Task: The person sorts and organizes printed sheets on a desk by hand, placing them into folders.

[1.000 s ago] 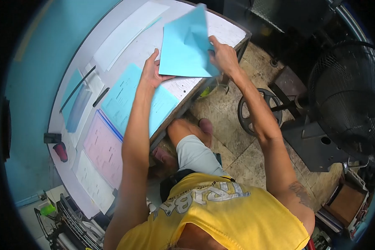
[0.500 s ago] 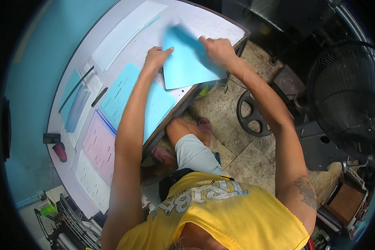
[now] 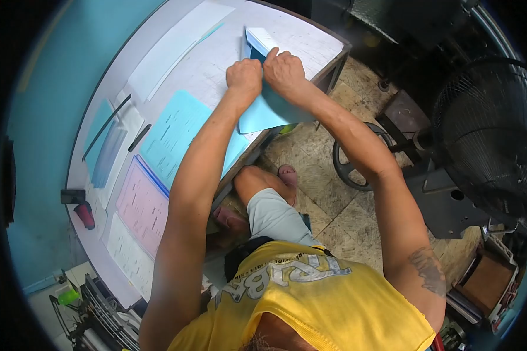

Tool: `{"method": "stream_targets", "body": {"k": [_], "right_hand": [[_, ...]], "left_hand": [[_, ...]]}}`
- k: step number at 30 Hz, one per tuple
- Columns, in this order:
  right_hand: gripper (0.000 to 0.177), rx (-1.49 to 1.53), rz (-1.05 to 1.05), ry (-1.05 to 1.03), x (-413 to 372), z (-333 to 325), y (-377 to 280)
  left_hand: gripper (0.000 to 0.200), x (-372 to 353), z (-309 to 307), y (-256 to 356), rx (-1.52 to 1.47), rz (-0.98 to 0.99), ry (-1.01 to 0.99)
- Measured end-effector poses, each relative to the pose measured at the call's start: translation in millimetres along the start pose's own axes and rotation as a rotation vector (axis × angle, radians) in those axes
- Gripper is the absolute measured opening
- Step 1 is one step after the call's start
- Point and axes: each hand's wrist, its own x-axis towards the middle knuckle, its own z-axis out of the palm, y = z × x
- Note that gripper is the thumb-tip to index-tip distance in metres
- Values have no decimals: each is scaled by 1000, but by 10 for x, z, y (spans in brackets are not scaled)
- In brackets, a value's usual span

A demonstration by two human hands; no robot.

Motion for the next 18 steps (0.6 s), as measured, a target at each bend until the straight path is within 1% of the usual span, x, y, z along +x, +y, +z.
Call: {"method": "stream_targets", "body": {"k": [2, 3, 4, 5, 6, 7, 8, 10, 12, 13, 14, 16, 17, 18], "right_hand": [[23, 26, 36, -91, 99, 43, 168], [24, 79, 126, -111, 174, -76, 277], [28, 364, 277, -98, 268, -139, 426], [31, 655, 240, 39, 337, 9, 689], [34, 1036, 264, 46, 362, -96, 807], [30, 1248, 305, 174, 358, -326, 767], [34, 1431, 334, 137, 401, -511, 796], [24, 1661, 208, 266, 380, -910, 713], [29, 1606, 174, 338, 336, -1101, 640], [30, 1606, 177, 369, 303, -1161, 587], [31, 1607, 177, 401, 288, -1193, 558], [40, 1502, 200, 371, 167, -1089, 552], [43, 1469, 211, 390, 90, -1066, 494], [47, 1436, 222, 409, 32, -1024, 437]], "left_hand": [[19, 37, -72, -159, -53, -126, 28], [21, -5, -234, -195, -208, -256, 75], [23, 44, -185, -335, -343, -312, 221], [24, 11, -212, -436, -419, -219, 411], [23, -16, -300, -506, -471, -195, 490], [26, -63, -427, -525, -652, -167, 586], [35, -100, -511, -518, -796, -165, 683], [38, -246, -783, -415, -1027, -143, 734], [40, -377, -967, -306, -1225, -107, 768], [27, -267, -806, -498, -1266, -77, 764], [21, -315, -838, -392, -1368, -28, 797], [13, -446, -952, -81, -1570, 79, 863], [14, -432, -886, -113, -1576, 97, 845], [20, -407, -756, -172, -1583, 113, 825]]}}
